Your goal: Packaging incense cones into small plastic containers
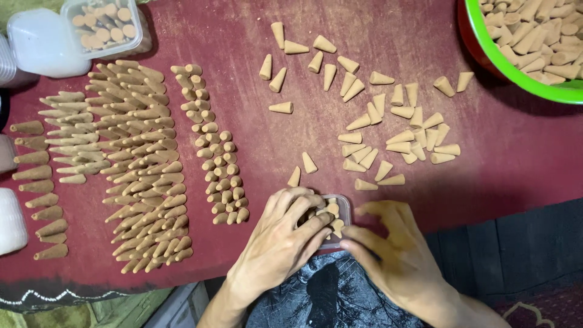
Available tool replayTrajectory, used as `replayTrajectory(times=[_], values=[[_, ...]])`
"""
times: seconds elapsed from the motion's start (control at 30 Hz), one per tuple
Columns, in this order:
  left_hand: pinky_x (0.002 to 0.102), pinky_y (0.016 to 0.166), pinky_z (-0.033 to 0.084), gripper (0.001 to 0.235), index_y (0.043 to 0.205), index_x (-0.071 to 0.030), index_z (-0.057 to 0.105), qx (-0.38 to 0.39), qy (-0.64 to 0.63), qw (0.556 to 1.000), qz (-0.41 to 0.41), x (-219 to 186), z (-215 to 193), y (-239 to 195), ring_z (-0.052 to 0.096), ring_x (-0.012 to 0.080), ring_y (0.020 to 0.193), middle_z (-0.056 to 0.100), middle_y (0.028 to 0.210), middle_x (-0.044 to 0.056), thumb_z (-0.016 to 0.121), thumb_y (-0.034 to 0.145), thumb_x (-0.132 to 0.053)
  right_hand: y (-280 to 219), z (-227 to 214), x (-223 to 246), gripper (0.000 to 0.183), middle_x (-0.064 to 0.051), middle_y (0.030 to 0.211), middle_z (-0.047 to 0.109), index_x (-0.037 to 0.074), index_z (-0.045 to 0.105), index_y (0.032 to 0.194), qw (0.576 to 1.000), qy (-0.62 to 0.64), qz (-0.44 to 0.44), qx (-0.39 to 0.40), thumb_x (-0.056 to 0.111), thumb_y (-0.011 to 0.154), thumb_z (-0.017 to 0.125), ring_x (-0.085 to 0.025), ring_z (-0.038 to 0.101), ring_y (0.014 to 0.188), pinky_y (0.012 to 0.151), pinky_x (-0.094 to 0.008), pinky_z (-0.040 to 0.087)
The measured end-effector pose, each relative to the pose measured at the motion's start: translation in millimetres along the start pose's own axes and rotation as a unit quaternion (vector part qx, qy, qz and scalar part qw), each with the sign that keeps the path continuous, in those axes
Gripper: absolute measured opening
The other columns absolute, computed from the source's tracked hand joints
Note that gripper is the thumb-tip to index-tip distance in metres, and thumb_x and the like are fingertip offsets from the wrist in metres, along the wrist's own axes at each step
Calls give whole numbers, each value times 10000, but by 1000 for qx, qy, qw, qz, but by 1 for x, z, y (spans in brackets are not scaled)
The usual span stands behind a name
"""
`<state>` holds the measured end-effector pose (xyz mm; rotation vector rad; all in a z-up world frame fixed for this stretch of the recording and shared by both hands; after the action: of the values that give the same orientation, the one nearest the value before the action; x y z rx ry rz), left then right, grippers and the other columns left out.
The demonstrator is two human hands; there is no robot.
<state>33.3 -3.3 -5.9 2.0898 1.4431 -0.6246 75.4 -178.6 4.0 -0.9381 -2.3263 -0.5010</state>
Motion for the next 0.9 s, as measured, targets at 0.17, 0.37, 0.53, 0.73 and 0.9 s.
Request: replayTrajectory(times=[0.17, 0.37, 0.53, 0.73, 0.9], values=[[536, 993, 464, 374, 1112, -41, 699, -12, -5, 1000, 24, -12, -2, 4, 532, 340, 1192, 602, 1223, 157, 580, 1023, -385, -5, -12, -19, 202, -45, 1111, 624, 160, 786, 1015, 997, 6, 68, -38, 290, 860, 780, -229, 564, 974, 866, -317, 514], [591, 1046, 423, 460, 1149, -60, 705, 19, 47, 997, 56, -19, 8, 2, 515, 402, 1259, 589, 1311, 197, 624, 996, -486, -7, -30, -50, 179, -19, 1090, 665, 163, 817, 983, 981, 15, 178, -70, 249, 827, 808, -168, 639, 1016, 948, -293, 510], [582, 1031, 439, 427, 1166, -77, 678, 0, 61, 997, 50, -24, 6, 5, 533, 406, 1259, 596, 1305, 181, 675, 985, -464, -9, -44, -95, 182, -42, 1088, 656, 152, 794, 1040, 966, -65, 218, -126, 252, 888, 801, -217, 646, 1050, 956, -358, 512], [563, 1065, 432, 412, 1215, -99, 657, -27, 33, 998, 36, -28, 3, 13, 536, 383, 1281, 595, 1339, 144, 736, 965, -417, 12, -52, -109, 224, -125, 1098, 700, 42, 746, 1120, 973, -65, 156, -159, 152, 928, 777, -318, 636, 1101, 1010, -420, 465], [588, 1210, 285, 787, 1473, -109, 458, 41, 89, 995, -23, -17, 5, 12, 445, 342, 1434, 496, 1522, 167, 673, 912, -618, 29, -47, -103, 251, -116, 1105, 643, 46, 740, 1188, 988, -69, 73, -121, 162, 965, 735, -310, 559, 1014, 948, -414, 473]])
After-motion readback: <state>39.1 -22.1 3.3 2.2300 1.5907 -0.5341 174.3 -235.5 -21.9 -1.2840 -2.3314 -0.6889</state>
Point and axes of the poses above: each hand's wrist, its own y-axis towards the middle knuckle, its own z-axis out of the palm, x = y × z, the point moved 5 cm from there along y, towards the middle knuckle
